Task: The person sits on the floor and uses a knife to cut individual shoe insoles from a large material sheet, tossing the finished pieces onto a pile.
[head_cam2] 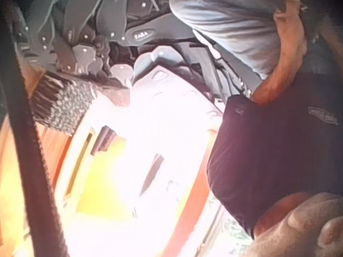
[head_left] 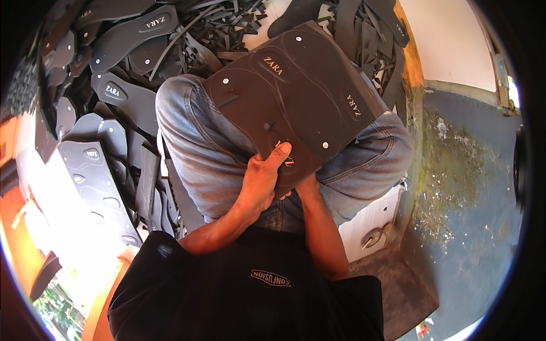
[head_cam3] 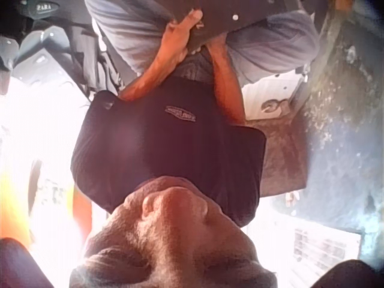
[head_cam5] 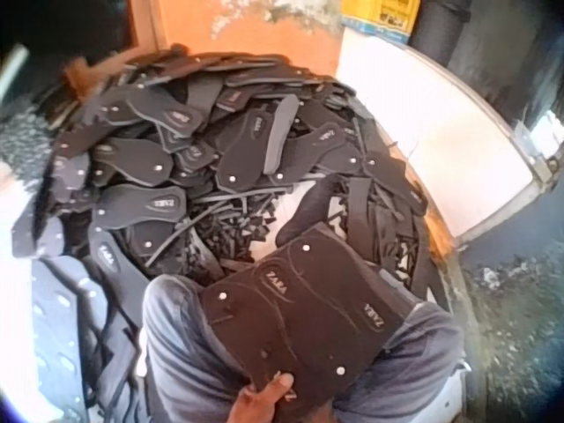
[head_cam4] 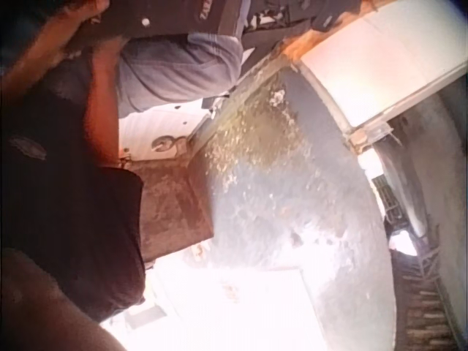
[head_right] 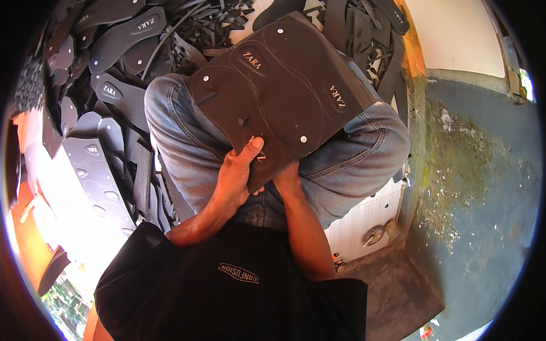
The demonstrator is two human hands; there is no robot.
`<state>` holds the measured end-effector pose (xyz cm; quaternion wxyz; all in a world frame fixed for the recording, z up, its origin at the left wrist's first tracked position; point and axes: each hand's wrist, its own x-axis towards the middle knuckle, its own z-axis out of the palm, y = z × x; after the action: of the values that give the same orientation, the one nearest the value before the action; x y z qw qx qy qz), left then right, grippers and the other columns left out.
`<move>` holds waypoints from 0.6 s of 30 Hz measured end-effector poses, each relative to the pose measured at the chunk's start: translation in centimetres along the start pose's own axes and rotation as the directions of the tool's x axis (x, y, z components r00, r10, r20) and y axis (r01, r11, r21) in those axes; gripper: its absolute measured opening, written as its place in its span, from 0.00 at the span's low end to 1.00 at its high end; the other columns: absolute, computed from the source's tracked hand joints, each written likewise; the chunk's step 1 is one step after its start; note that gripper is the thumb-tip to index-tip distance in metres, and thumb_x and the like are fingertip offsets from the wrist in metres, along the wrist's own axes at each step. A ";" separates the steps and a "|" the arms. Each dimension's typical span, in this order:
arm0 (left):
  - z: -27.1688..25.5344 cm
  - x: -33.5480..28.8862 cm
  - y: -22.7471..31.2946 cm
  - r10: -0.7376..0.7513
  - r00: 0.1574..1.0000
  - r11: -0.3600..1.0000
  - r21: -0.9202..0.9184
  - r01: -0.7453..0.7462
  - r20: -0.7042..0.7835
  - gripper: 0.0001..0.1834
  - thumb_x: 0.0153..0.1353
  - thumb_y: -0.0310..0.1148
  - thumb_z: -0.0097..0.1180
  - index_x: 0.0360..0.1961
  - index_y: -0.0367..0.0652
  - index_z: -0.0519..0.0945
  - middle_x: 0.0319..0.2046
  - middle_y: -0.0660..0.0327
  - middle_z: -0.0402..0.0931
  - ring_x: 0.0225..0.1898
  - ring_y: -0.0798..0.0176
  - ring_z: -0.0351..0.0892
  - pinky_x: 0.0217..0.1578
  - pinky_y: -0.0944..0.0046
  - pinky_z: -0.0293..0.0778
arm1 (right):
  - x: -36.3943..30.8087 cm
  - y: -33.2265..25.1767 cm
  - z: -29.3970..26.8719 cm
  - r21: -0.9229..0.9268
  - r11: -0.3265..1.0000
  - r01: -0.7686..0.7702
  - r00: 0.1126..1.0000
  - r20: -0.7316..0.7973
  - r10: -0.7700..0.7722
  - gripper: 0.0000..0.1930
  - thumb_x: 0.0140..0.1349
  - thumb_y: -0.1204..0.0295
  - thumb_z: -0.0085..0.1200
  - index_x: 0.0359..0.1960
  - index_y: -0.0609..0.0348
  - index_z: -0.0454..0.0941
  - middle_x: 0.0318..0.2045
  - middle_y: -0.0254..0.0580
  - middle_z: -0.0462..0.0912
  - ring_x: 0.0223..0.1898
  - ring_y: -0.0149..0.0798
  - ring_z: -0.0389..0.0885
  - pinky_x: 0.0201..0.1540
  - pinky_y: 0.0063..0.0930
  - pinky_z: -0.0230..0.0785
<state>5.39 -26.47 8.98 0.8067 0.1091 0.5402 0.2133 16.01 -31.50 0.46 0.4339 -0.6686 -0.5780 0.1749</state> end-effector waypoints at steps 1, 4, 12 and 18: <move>-0.1 -0.1 0.1 0.000 1.000 1.000 -0.006 0.000 0.003 0.20 0.58 0.47 0.58 0.32 0.38 0.73 0.16 0.62 0.71 0.09 0.68 0.69 0.05 0.70 0.63 | 0.1 0.3 0.0 -0.022 0.998 0.061 0.998 -0.028 -0.062 0.17 0.55 0.62 0.57 0.41 0.61 0.76 0.30 0.44 0.81 0.29 0.43 0.80 0.32 0.34 0.70; -0.3 -0.2 0.2 -0.003 1.000 1.000 -0.014 0.003 0.018 0.22 0.57 0.49 0.58 0.32 0.38 0.73 0.16 0.62 0.71 0.09 0.68 0.69 0.04 0.71 0.63 | 0.2 0.8 0.1 -0.048 0.991 0.121 0.992 -0.034 -0.123 0.17 0.55 0.61 0.57 0.41 0.61 0.76 0.30 0.44 0.81 0.29 0.42 0.79 0.31 0.34 0.70; -1.1 -0.3 0.5 -0.007 0.999 1.000 -0.009 0.008 0.041 0.24 0.57 0.51 0.58 0.36 0.36 0.73 0.18 0.60 0.73 0.10 0.68 0.70 0.04 0.71 0.63 | 1.6 2.0 0.1 -0.064 0.987 0.150 0.989 0.016 -0.150 0.18 0.56 0.60 0.56 0.41 0.62 0.76 0.29 0.43 0.80 0.27 0.41 0.78 0.29 0.33 0.69; -1.5 -0.5 0.7 -0.032 0.998 0.999 0.016 0.031 0.046 0.24 0.57 0.52 0.57 0.38 0.39 0.74 0.19 0.63 0.73 0.08 0.71 0.67 0.03 0.74 0.61 | 3.1 2.8 0.3 -0.062 0.986 0.158 0.986 0.059 -0.154 0.18 0.56 0.60 0.56 0.41 0.62 0.76 0.28 0.43 0.80 0.25 0.40 0.78 0.27 0.32 0.68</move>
<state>3.68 -26.15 9.08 0.8214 0.1119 0.5246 0.1938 18.39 -28.45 -1.05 0.4080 -0.6304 -0.6456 0.1391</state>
